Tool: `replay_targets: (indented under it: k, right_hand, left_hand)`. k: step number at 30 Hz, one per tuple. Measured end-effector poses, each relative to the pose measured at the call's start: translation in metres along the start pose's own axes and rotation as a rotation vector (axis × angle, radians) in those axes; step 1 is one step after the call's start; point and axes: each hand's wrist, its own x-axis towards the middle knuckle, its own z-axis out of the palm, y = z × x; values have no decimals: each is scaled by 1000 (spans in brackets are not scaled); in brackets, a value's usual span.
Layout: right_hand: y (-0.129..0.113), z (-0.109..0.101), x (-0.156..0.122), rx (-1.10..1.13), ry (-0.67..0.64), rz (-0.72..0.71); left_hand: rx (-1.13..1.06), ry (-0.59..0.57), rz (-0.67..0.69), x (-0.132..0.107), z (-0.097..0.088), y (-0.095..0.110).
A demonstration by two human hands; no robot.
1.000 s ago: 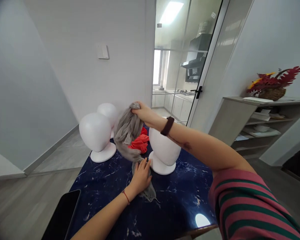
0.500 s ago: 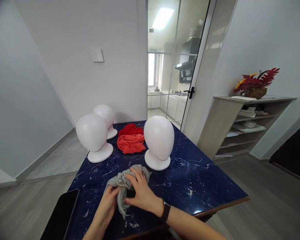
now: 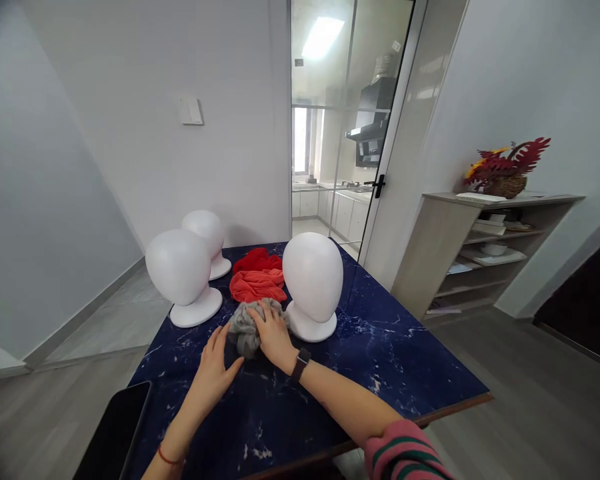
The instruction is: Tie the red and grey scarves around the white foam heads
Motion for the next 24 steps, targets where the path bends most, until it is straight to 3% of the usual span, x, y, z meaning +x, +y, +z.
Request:
replay_targets:
  k: [3, 6, 8, 11, 13, 16, 19, 24]
  right_hand:
    - [-4, -2, -22, 73, -157, -138]
    - [-2, -17, -54, 258, -90, -134]
    - [11, -26, -75, 415, 46, 65]
    - [53, -35, -92, 480, 399, 472]
    - [84, -39, -89, 407, 597, 603]
    - [116, -45, -68, 350, 639, 548]
    - [124, -45, -45, 386, 583, 497]
    - [116, -49, -31, 492, 529, 580]
  left_hand:
    - [383, -145, 121, 13, -2, -3]
    - [545, -268, 234, 36, -1, -2]
    - [552, -323, 337, 51, 0, 1]
    - [495, -403, 483, 68, 7, 3]
    - [454, -452, 508, 71, 16, 1]
    - [441, -420, 482, 68, 32, -7]
    - [467, -311, 485, 61, 43, -12]
    - [502, -236, 464, 55, 49, -9]
